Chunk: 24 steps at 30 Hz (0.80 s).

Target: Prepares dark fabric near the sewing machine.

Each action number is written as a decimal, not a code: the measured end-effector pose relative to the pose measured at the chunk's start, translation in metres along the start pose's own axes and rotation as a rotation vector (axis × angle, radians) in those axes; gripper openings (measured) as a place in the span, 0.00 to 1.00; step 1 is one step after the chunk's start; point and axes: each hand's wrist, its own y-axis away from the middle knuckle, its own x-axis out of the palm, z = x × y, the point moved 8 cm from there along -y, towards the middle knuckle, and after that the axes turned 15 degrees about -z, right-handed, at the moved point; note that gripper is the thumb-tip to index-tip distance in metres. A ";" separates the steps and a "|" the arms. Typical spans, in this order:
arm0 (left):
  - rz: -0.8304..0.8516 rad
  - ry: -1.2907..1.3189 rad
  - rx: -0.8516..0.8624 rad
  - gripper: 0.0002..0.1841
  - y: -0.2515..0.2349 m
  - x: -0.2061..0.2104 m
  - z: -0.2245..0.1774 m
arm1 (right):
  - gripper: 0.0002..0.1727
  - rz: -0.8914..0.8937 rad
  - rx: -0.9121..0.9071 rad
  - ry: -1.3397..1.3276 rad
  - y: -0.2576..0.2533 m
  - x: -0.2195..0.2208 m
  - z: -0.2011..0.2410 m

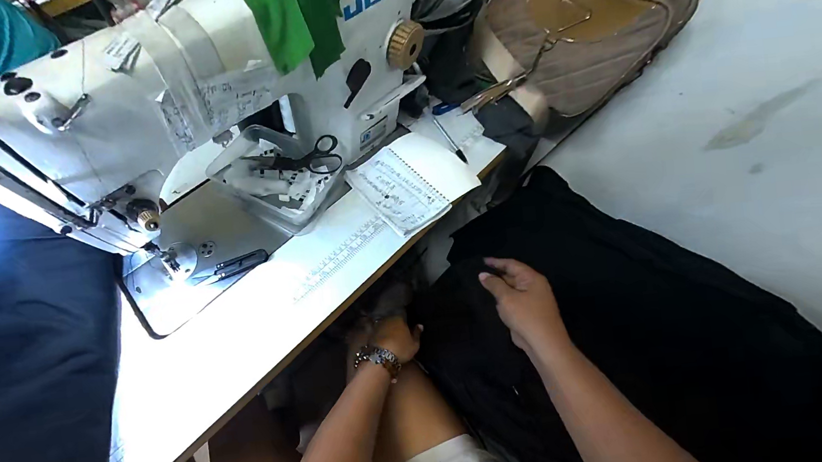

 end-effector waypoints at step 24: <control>0.011 0.133 -0.110 0.23 0.000 -0.044 -0.012 | 0.09 0.185 -0.341 0.314 0.024 0.028 0.031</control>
